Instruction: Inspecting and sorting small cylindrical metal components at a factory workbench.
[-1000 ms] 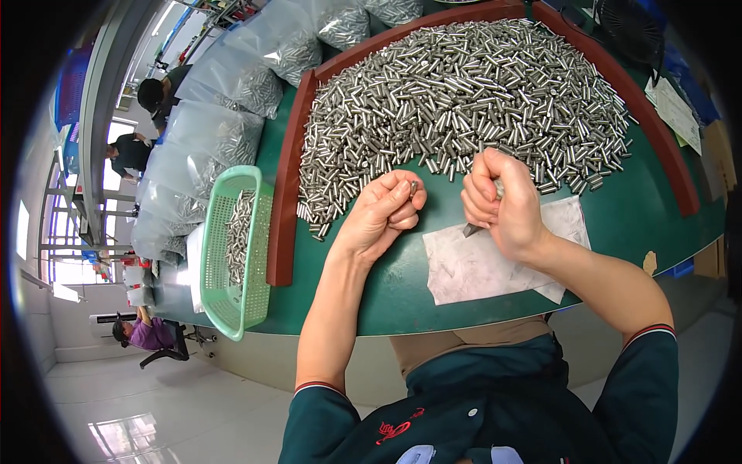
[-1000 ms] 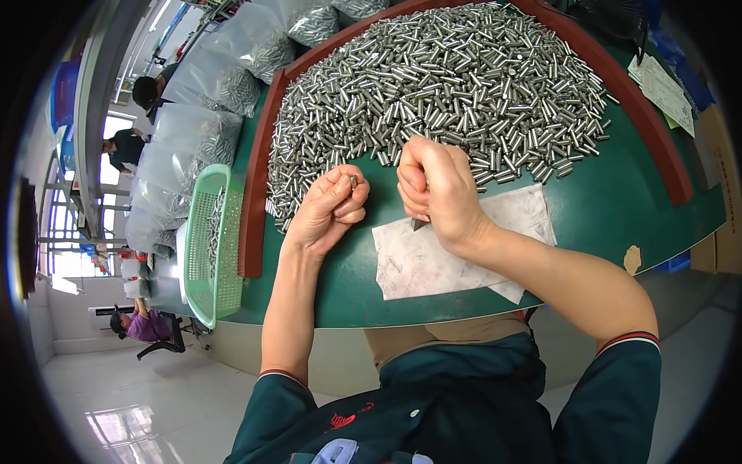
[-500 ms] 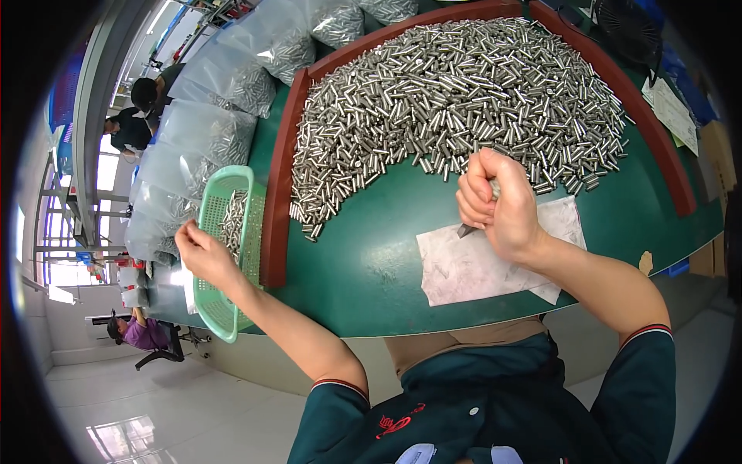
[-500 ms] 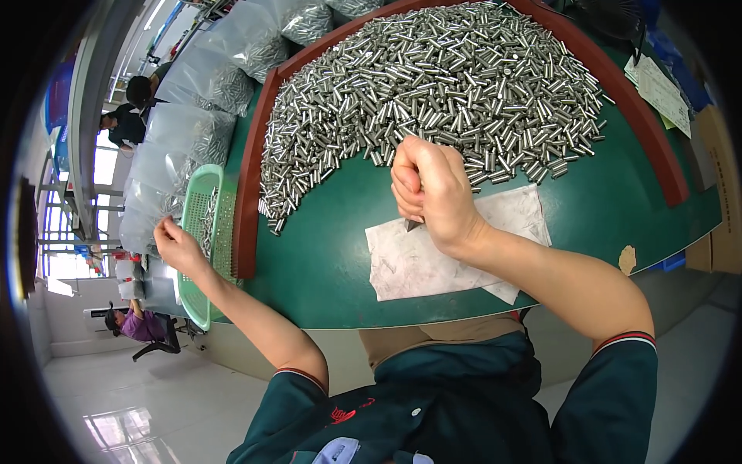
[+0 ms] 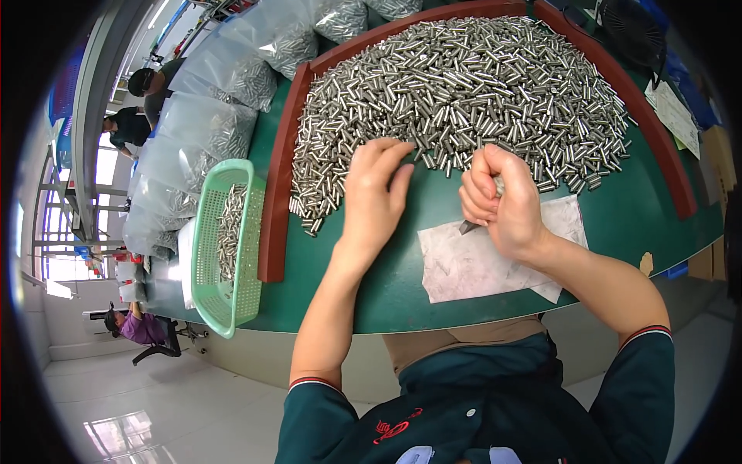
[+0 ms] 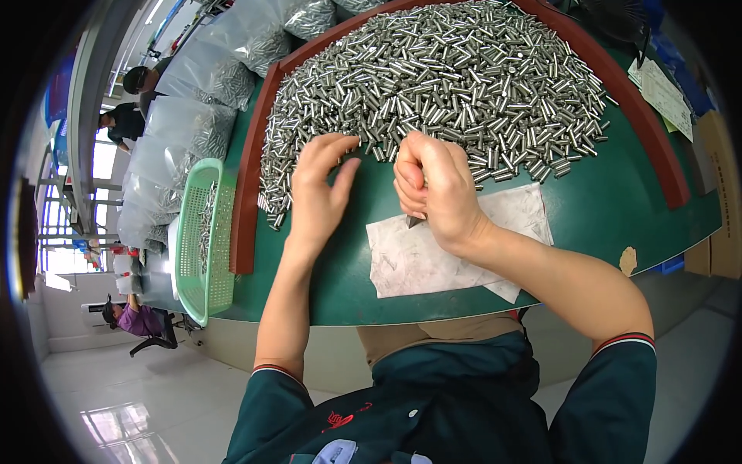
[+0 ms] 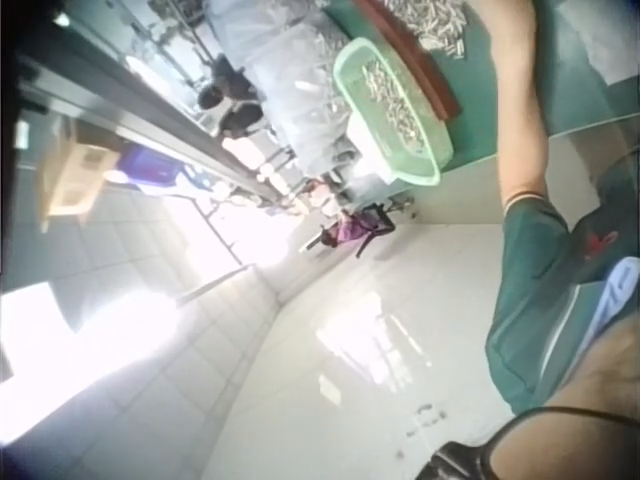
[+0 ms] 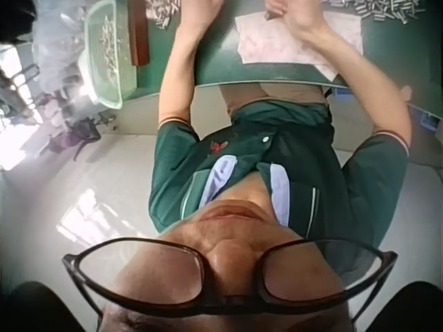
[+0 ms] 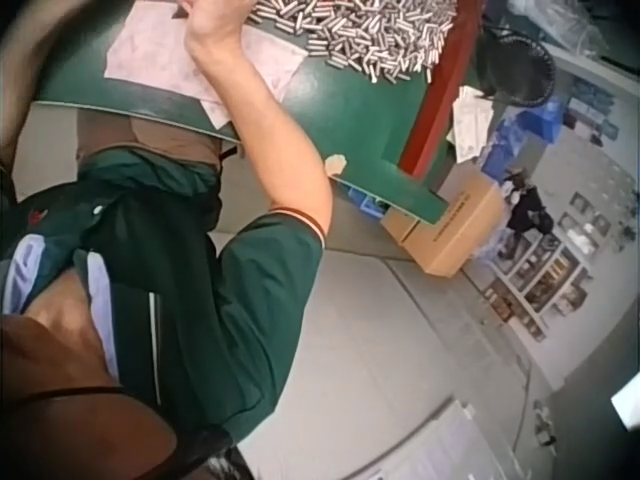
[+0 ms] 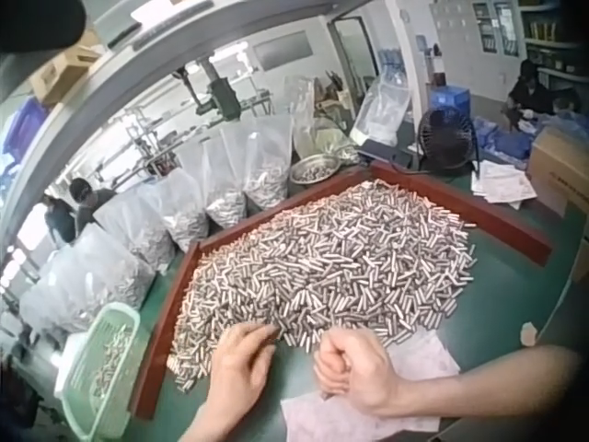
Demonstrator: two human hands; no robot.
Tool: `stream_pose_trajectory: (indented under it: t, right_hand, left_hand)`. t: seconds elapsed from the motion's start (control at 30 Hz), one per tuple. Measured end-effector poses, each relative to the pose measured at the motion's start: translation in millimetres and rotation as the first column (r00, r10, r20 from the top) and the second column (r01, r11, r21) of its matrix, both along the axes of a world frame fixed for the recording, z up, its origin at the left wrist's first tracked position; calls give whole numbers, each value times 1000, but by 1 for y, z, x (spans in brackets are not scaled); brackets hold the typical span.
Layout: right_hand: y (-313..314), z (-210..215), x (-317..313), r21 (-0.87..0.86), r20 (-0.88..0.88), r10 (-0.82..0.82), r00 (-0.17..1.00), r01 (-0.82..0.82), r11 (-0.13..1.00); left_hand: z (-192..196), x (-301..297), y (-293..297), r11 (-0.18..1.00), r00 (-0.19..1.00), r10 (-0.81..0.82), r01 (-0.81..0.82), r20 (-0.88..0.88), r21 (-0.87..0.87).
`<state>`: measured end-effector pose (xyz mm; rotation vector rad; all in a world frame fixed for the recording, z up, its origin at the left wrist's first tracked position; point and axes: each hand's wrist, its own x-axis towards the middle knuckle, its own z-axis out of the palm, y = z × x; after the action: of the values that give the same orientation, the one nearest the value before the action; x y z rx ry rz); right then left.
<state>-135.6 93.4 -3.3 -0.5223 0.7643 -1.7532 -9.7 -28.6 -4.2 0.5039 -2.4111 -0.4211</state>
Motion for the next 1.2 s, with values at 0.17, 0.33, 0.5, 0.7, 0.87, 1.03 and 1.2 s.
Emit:
stream_pose_trajectory:
  t: [0.17,0.33,0.5,0.7,0.87,1.03,1.2]
  right_hand:
    - [0,1,1,-12,15,1,1000,-1,1000]
    - [0,1,1,8,-24,-7,1000,7,1000]
    - [0,1,2,12,-14,-11,1000,11,1000]
    - [-1,1,1,13,-19,-10,1000,10,1000]
    - [-1,2,0,28,-9,-7,1000,8,1000]
    - [-1,1,1,19,0,-9,1000,9,1000]
    - [-1,1,1,25,-8,-5,1000,6,1000]
  left_hand:
    - [-10,-6,-1,990,996,-32,43,77,-135]
    - [-15,-5,-5,992,993,-5,20,117,-125]
    - [-9,-6,-1,997,989,7,5,149,-77]
    - [-2,-4,-5,979,982,-111,134,152,-153]
    - [7,6,3,979,947,-97,146,306,-140]
    - [4,5,5,978,962,-103,145,253,-153]
    - [3,3,5,958,951,-81,157,299,-240]
